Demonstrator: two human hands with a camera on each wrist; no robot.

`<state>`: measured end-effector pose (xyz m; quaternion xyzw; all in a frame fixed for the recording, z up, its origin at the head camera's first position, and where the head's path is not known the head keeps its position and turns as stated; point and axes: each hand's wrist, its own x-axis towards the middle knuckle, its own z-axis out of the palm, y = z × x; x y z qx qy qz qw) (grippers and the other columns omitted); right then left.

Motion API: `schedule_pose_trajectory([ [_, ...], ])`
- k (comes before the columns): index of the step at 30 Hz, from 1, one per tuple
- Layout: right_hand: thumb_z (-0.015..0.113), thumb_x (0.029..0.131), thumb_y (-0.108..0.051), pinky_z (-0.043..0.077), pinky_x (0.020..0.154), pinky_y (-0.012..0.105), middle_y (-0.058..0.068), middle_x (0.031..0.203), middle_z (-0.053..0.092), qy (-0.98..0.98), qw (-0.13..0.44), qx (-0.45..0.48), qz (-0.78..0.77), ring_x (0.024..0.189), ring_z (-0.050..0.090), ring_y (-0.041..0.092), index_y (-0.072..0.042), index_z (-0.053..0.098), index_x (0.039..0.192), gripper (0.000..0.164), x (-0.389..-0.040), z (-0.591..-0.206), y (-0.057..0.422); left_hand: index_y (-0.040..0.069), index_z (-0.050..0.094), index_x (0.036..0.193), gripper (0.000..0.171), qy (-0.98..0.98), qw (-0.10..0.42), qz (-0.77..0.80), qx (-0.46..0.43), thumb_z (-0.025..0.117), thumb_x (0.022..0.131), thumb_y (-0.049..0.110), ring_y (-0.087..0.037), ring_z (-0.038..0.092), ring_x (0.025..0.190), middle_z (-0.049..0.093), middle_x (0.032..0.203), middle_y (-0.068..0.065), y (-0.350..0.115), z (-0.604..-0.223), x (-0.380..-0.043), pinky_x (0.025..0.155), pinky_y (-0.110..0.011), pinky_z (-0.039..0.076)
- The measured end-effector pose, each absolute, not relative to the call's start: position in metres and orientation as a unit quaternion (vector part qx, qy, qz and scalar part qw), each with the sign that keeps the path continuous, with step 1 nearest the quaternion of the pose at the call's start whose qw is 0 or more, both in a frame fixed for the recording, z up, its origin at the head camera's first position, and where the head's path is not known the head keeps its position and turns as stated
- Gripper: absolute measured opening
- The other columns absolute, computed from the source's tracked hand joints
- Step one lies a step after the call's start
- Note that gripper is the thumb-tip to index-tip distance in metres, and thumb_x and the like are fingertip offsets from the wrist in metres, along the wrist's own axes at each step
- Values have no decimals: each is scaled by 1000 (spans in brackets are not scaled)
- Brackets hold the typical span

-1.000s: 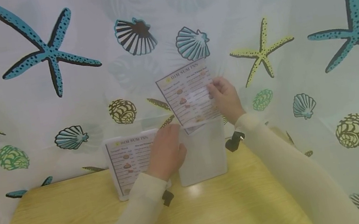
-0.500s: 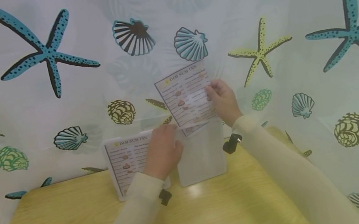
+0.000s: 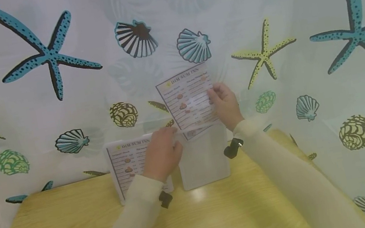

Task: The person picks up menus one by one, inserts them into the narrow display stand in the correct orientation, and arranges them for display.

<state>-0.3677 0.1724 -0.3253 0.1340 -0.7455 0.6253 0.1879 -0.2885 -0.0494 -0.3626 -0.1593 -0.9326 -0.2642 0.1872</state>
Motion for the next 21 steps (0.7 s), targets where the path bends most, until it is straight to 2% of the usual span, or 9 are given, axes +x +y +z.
schedule_pose_trajectory([
  [5, 54, 108, -30, 51, 81, 30, 5, 102, 66, -742, 190, 132, 629, 93, 61, 17, -8, 60, 122, 27, -367, -326, 171, 4, 61, 136, 39, -930, 171, -293, -140, 63, 99, 16, -33, 60, 126, 63, 137, -16, -50, -361, -290, 108, -48, 50],
  [13, 54, 108, -29, 50, 80, 29, 8, 101, 67, -734, 190, 133, 638, 89, 61, 18, -6, 60, 122, 28, -365, -325, 171, 6, 61, 136, 39, -927, 152, -323, -114, 60, 104, 28, -32, 64, 118, 66, 131, -13, -54, -361, -295, 102, -48, 53],
  [21, 53, 109, -29, 52, 81, 29, 8, 103, 67, -737, 194, 144, 631, 90, 62, 18, -7, 59, 122, 26, -365, -325, 170, 8, 65, 132, 37, -910, 158, -371, -93, 58, 106, 32, -31, 62, 123, 69, 129, -11, -52, -349, -303, 107, -50, 49],
])
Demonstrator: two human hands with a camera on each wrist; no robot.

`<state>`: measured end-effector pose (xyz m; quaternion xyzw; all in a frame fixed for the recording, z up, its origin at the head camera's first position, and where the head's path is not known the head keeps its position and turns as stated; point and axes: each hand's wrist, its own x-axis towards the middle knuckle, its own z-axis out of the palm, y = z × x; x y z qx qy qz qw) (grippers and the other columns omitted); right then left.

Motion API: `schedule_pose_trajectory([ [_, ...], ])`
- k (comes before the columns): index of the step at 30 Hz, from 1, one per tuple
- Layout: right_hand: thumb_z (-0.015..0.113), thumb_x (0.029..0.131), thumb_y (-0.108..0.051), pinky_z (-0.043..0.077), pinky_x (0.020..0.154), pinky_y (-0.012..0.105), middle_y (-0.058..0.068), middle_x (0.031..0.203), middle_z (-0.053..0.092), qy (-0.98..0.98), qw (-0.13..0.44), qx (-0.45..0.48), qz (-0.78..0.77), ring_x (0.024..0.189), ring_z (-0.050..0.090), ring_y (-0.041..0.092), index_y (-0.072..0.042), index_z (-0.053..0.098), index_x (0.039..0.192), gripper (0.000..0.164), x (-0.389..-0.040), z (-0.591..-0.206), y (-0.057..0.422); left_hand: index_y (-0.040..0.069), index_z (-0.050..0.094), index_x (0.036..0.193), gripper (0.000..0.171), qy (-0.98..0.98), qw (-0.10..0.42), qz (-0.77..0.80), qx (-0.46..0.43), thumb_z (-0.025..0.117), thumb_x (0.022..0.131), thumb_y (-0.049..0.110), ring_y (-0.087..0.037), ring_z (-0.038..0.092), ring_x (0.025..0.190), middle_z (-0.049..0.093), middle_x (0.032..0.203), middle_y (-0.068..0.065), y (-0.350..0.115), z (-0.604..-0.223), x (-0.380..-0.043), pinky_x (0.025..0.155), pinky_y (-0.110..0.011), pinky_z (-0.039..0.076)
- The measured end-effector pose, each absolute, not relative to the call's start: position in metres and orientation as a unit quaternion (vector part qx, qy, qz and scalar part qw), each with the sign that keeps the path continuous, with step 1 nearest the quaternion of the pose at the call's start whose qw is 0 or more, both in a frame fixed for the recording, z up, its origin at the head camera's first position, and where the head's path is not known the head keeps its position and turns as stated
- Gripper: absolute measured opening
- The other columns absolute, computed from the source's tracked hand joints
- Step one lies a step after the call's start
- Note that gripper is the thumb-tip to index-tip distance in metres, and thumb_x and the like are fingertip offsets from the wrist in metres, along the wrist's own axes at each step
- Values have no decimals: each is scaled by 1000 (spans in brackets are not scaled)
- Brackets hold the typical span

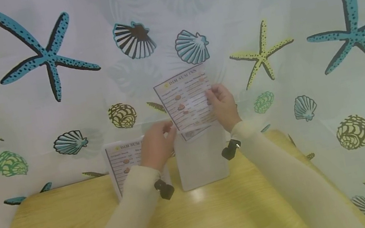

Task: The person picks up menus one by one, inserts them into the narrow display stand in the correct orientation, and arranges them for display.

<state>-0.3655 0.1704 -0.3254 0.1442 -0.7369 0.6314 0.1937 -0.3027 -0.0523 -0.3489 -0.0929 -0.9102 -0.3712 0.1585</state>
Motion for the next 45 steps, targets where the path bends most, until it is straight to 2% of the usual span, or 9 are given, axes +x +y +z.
schedule_pose_trajectory([
  [9, 52, 109, -30, 53, 83, 31, 9, 106, 68, -743, 181, 166, 622, 95, 63, 20, -9, 59, 122, 26, -366, -325, 171, 10, 71, 119, 29, -904, 168, -385, -75, 61, 104, 33, -29, 66, 118, 73, 123, -10, -52, -345, -310, 102, -48, 53],
  [13, 53, 108, -36, 53, 93, 34, 6, 110, 67, -763, 185, 172, 595, 102, 63, 18, -10, 60, 123, 31, -370, -327, 177, 9, 72, 117, 28, -903, 168, -389, -73, 62, 104, 32, -28, 68, 113, 74, 119, -10, -52, -345, -310, 100, -47, 54],
  [18, 58, 106, -34, 50, 104, 40, 5, 114, 68, -773, 196, 170, 579, 110, 63, 19, -10, 64, 118, 28, -371, -329, 187, 8, 72, 116, 28, -901, 165, -394, -72, 61, 105, 32, -28, 69, 107, 74, 115, -10, -52, -344, -311, 96, -46, 55],
  [26, 59, 106, -31, 50, 104, 43, 7, 113, 71, -783, 188, 170, 568, 112, 64, 22, -8, 66, 113, 26, -365, -333, 198, 9, 72, 117, 29, -902, 166, -392, -76, 60, 105, 33, -27, 69, 107, 74, 115, -9, -53, -342, -314, 95, -46, 56],
  [39, 58, 106, -35, 49, 107, 45, 7, 115, 72, -790, 162, 162, 568, 114, 65, 22, -8, 66, 113, 30, -363, -349, 207, 11, 72, 118, 27, -894, 185, -402, -71, 58, 106, 32, -27, 65, 116, 73, 115, -6, -54, -339, -313, 105, -48, 50],
  [45, 59, 106, -28, 49, 106, 44, 11, 113, 72, -777, 159, 167, 585, 114, 65, 23, -5, 66, 114, 25, -363, -352, 211, 11, 72, 114, 27, -894, 187, -399, -78, 58, 106, 32, -27, 67, 111, 74, 111, -6, -54, -339, -313, 100, -47, 52],
])
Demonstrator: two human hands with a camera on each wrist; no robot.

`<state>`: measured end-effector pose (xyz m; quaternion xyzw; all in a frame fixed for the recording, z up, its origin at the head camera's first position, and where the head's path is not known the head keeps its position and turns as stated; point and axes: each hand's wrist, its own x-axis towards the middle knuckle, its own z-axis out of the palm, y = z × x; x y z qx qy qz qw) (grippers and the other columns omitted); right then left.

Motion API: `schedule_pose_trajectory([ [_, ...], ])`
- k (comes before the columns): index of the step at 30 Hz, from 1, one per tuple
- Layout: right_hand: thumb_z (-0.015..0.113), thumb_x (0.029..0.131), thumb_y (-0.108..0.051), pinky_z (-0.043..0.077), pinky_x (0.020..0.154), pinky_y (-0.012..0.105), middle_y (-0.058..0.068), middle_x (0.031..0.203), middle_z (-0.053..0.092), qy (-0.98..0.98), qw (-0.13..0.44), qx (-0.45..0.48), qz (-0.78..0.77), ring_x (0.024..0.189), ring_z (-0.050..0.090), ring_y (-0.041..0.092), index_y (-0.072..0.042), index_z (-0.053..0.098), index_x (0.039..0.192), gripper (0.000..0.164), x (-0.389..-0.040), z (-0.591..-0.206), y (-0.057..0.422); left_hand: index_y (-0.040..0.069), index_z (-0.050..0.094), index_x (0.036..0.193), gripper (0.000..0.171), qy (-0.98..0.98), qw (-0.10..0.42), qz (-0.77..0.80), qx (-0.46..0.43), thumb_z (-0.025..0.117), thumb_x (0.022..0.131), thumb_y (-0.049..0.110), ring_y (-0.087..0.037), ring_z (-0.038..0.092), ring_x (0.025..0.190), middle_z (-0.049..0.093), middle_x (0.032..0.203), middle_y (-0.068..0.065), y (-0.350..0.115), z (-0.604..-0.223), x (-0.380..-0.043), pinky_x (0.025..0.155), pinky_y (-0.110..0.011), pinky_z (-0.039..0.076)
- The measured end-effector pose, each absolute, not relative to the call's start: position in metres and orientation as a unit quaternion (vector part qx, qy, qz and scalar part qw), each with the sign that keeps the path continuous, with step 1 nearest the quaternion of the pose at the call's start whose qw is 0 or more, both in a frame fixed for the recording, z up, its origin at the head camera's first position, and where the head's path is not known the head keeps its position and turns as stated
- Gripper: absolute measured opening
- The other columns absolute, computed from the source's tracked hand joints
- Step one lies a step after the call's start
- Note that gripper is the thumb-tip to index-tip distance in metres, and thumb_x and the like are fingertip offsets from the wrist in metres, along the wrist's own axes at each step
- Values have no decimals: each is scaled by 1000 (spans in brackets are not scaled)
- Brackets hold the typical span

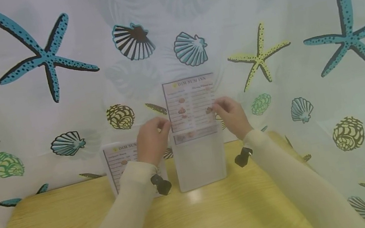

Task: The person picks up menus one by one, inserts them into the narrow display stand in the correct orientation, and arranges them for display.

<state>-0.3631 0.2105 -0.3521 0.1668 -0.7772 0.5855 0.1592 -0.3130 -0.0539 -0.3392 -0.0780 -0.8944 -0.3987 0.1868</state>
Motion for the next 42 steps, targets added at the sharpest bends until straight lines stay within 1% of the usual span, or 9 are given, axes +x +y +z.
schedule_pose_trajectory([
  [5, 59, 106, -33, 46, 111, 44, 10, 119, 70, -780, 167, 163, 580, 122, 62, 24, -6, 64, 122, 32, -364, -348, 214, 11, 73, 115, 27, -898, 182, -393, -78, 59, 106, 32, -27, 67, 110, 74, 112, -7, -54, -343, -314, 98, -47, 53],
  [8, 60, 105, -34, 47, 111, 44, 10, 122, 69, -782, 169, 162, 578, 122, 62, 25, -5, 65, 122, 34, -364, -346, 214, 11, 73, 117, 27, -902, 173, -388, -74, 59, 106, 32, -27, 67, 111, 74, 114, -7, -54, -345, -314, 99, -46, 54],
  [17, 59, 106, -33, 48, 108, 45, 12, 115, 70, -788, 159, 154, 575, 115, 64, 26, -4, 66, 115, 32, -361, -349, 212, 12, 73, 115, 24, -904, 166, -386, -75, 61, 105, 30, -29, 67, 115, 74, 120, -9, -54, -350, -312, 102, -48, 53],
  [25, 57, 107, -29, 48, 108, 46, 14, 117, 70, -785, 143, 153, 583, 117, 63, 27, -2, 66, 114, 29, -356, -349, 211, 13, 72, 124, 28, -903, 185, -382, -69, 59, 106, 31, -29, 66, 111, 73, 117, -9, -54, -347, -312, 95, -47, 55],
  [28, 57, 107, -30, 48, 108, 46, 14, 116, 69, -787, 139, 153, 581, 116, 63, 27, -2, 66, 113, 30, -355, -348, 211, 13, 71, 125, 29, -902, 177, -388, -68, 59, 106, 31, -29, 66, 111, 73, 118, -10, -53, -346, -314, 95, -47, 55],
  [33, 57, 107, -31, 48, 108, 45, 14, 117, 69, -784, 137, 162, 584, 116, 63, 27, -1, 66, 114, 32, -356, -347, 212, 12, 72, 124, 29, -902, 162, -393, -68, 61, 105, 31, -27, 68, 113, 73, 121, -9, -52, -345, -317, 98, -46, 55],
  [37, 58, 106, -34, 48, 109, 44, 11, 117, 70, -781, 137, 164, 587, 117, 63, 25, -3, 66, 115, 34, -358, -347, 213, 11, 72, 122, 28, -904, 156, -393, -70, 62, 105, 30, -28, 68, 114, 73, 122, -9, -52, -345, -317, 100, -48, 54],
  [42, 59, 106, -34, 48, 108, 43, 10, 115, 70, -778, 146, 169, 588, 115, 64, 23, -3, 66, 113, 32, -359, -348, 214, 13, 73, 122, 28, -906, 137, -396, -64, 60, 105, 32, -27, 67, 116, 73, 123, -7, -52, -347, -314, 102, -49, 53],
])
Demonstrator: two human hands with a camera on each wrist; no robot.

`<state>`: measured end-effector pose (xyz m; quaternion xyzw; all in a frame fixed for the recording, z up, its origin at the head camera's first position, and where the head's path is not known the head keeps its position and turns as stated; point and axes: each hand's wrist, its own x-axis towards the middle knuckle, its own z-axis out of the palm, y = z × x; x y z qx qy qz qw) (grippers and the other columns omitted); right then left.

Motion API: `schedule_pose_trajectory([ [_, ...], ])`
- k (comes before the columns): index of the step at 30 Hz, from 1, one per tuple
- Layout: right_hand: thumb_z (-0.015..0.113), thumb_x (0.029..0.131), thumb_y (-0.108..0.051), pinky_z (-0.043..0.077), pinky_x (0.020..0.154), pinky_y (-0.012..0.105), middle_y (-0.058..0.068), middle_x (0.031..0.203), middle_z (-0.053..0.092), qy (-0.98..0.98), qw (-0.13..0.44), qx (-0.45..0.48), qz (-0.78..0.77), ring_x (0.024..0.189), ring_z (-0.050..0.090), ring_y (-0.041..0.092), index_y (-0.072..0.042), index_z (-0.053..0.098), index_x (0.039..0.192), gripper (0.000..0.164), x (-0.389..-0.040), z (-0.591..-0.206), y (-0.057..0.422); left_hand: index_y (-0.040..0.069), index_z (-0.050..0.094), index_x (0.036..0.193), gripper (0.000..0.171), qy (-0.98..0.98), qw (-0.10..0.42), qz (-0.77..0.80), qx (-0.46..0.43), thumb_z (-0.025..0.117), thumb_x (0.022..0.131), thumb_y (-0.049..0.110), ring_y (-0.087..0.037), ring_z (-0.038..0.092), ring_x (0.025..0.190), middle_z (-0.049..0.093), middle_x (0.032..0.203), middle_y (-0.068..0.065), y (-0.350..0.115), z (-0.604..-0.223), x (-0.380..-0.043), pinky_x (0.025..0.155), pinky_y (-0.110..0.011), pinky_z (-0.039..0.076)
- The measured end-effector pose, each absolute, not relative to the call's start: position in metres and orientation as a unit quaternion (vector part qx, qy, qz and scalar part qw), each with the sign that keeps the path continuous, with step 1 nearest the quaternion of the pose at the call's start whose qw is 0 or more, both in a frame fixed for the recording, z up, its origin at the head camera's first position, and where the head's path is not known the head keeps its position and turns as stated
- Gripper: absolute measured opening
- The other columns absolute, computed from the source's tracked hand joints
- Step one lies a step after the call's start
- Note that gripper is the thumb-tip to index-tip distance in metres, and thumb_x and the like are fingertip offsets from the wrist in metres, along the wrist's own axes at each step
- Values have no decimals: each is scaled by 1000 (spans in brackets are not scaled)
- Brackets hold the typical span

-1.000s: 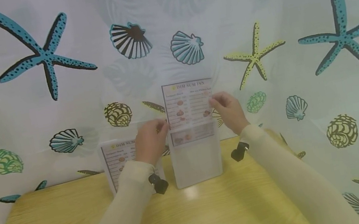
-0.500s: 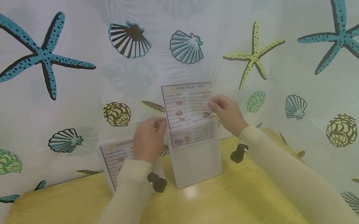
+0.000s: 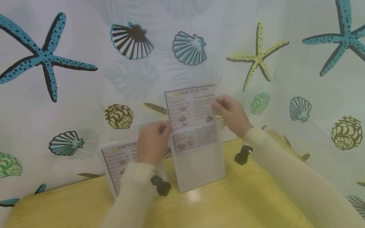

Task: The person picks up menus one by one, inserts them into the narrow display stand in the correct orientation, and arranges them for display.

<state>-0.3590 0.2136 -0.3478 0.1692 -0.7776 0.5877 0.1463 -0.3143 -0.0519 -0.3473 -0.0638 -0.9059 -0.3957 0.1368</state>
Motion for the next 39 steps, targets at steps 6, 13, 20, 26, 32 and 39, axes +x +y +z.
schedule_pose_trajectory([
  [6, 59, 106, -34, 49, 107, 44, 9, 113, 70, -784, 142, 163, 582, 114, 64, 23, -5, 67, 112, 31, -359, -349, 213, 14, 72, 121, 28, -906, 136, -395, -64, 60, 105, 33, -27, 68, 115, 73, 123, -7, -54, -350, -313, 100, -49, 54],
  [13, 57, 107, -36, 47, 109, 47, 9, 116, 71, -792, 133, 159, 574, 117, 64, 25, -6, 67, 112, 32, -357, -351, 215, 13, 72, 124, 29, -897, 170, -402, -71, 61, 105, 32, -27, 67, 111, 73, 119, -7, -53, -349, -315, 96, -47, 55],
  [20, 58, 106, -37, 48, 108, 46, 8, 115, 70, -789, 133, 163, 577, 116, 63, 24, -6, 67, 111, 32, -358, -353, 215, 12, 72, 123, 29, -897, 152, -411, -63, 61, 105, 32, -27, 66, 117, 72, 124, -8, -51, -349, -317, 102, -48, 53],
  [26, 60, 106, -31, 49, 106, 48, 13, 114, 69, -776, 134, 168, 593, 113, 64, 24, -3, 65, 114, 30, -359, -355, 216, 13, 73, 115, 23, -899, 151, -406, -69, 62, 104, 30, -27, 67, 115, 73, 121, -8, -51, -353, -314, 101, -48, 54],
  [32, 61, 105, -34, 49, 103, 43, 12, 111, 70, -783, 132, 163, 586, 108, 62, 22, -3, 66, 110, 32, -358, -355, 216, 13, 73, 115, 24, -906, 150, -390, -71, 62, 104, 31, -27, 67, 113, 72, 119, -7, -51, -354, -313, 99, -47, 54],
  [39, 60, 105, -35, 50, 102, 44, 11, 110, 70, -790, 127, 164, 577, 107, 63, 23, -4, 67, 110, 32, -354, -356, 214, 13, 71, 126, 30, -899, 175, -396, -70, 60, 105, 32, -26, 67, 106, 72, 117, -8, -50, -349, -312, 93, -46, 56],
])
